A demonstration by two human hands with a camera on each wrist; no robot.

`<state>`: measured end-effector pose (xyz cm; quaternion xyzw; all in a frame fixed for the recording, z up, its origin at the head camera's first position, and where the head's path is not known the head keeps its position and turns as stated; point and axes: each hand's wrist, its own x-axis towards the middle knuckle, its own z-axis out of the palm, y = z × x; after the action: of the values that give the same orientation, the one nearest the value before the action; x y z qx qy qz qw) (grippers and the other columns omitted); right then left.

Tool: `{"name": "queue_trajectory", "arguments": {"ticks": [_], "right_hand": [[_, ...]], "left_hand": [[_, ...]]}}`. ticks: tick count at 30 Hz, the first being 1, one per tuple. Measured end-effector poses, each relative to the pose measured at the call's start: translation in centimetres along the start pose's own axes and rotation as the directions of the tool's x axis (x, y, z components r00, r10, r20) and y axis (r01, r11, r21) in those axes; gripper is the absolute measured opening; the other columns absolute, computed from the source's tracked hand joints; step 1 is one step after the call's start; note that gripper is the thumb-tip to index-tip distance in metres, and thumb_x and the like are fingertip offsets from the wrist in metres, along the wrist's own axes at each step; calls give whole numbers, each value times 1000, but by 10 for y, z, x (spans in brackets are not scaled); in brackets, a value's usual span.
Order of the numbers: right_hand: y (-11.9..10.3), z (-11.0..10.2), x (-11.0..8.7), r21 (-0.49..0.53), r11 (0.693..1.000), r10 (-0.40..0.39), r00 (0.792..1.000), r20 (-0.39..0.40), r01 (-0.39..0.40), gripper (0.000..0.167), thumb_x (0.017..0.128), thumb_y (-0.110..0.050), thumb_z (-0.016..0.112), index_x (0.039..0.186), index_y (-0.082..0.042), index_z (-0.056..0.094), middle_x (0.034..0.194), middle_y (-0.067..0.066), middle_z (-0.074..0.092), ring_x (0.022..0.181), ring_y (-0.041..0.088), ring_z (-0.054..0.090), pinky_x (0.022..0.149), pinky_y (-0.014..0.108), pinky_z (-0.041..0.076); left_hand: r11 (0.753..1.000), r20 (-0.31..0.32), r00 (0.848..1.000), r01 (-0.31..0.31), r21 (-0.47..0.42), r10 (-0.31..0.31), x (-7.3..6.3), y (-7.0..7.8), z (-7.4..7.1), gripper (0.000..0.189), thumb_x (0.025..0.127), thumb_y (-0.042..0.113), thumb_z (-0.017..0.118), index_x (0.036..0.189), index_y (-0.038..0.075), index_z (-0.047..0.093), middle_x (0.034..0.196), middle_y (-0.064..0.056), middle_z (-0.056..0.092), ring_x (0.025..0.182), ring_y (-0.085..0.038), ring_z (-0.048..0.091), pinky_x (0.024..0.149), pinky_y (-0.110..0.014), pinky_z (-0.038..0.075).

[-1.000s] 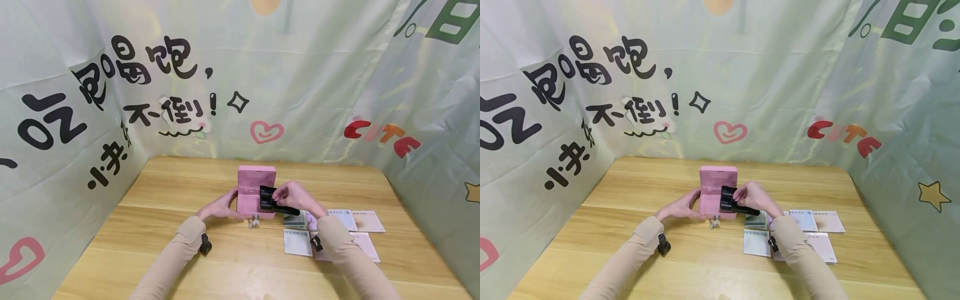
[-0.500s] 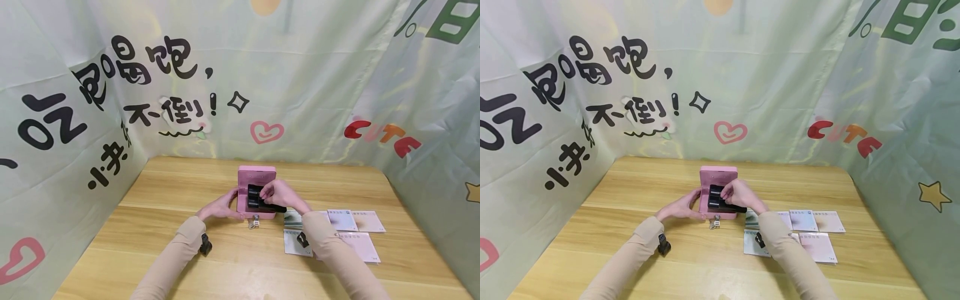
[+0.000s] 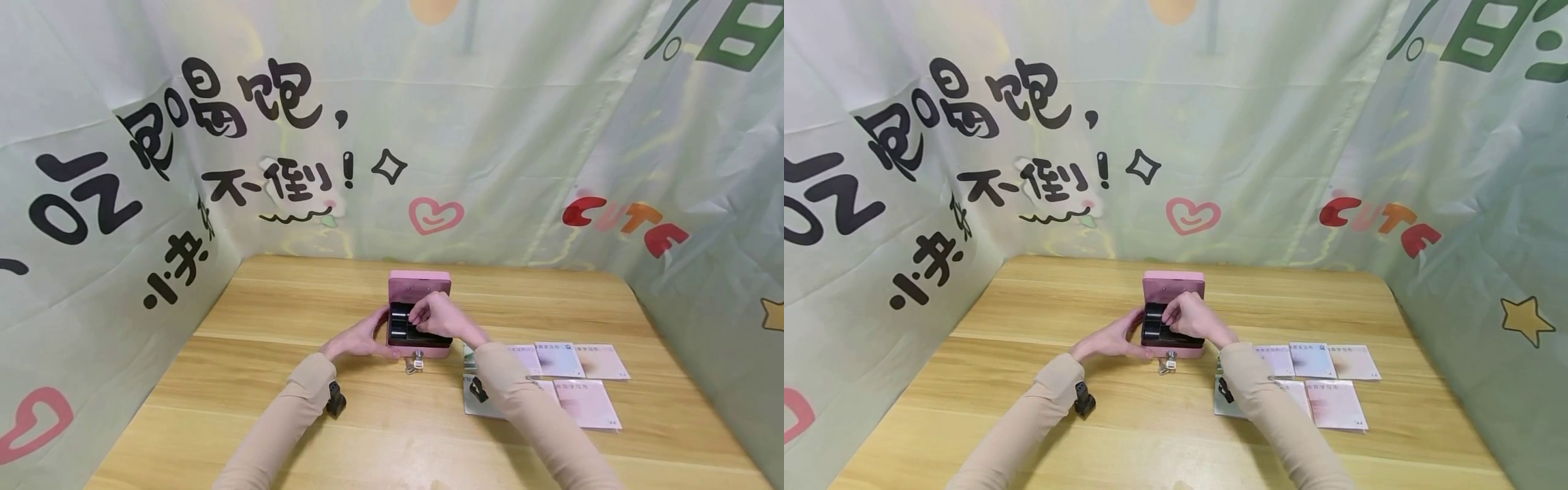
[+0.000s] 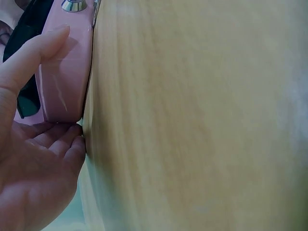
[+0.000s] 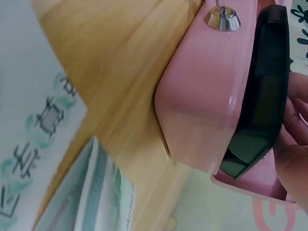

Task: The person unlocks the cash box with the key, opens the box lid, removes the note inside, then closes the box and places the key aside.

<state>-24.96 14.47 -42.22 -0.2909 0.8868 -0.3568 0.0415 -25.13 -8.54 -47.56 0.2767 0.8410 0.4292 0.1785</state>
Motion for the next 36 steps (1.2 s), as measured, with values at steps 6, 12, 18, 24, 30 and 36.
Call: {"name": "queue_trajectory", "arguments": {"ticks": [6,12,18,24,30,36], "right_hand": [[2,4,3,-17,1000,4,1000,0,-4,16,74,12,69,84,0,76,79,10,76,70,8,69,65,17,60],[6,8,3,-20,1000,4,1000,2,-4,18,73,14,67,83,2,76,78,11,76,69,10,70,65,17,60],[8,12,3,-41,999,1,1000,5,-1,19,72,14,67,83,2,76,79,11,77,68,9,69,65,14,59],[8,13,3,-32,999,20,1000,-1,-20,19,73,15,68,84,1,76,79,11,76,69,9,69,66,15,60],[9,14,0,-20,1000,18,1000,-8,-18,15,75,13,72,86,3,75,82,13,77,72,12,71,67,16,61],[7,12,-1,18,999,29,999,-27,-29,15,76,9,78,90,4,75,84,14,77,76,17,73,70,19,62]], "left_hand": [[1000,-1,1000,-2,3,2,0,0,0,109,79,22,85,160,2,15,164,-21,30,153,-35,29,130,-52,20],[998,9,999,-39,-39,40,1,-1,0,108,79,18,85,160,3,14,165,-21,28,153,-35,27,130,-53,17],[998,17,999,-50,-45,51,1,-3,0,107,80,18,85,160,4,15,164,-22,28,153,-38,28,129,-57,18],[998,13,999,-35,-46,36,1,-3,0,107,80,19,85,160,3,15,165,-22,26,153,-38,26,129,-56,18],[999,17,999,-31,-41,31,1,-1,0,108,79,19,85,160,4,15,165,-21,27,153,-36,27,130,-55,17],[999,15,1000,-14,-33,14,1,-1,1,110,79,20,85,160,2,12,165,-22,24,153,-38,27,129,-56,18]]}}
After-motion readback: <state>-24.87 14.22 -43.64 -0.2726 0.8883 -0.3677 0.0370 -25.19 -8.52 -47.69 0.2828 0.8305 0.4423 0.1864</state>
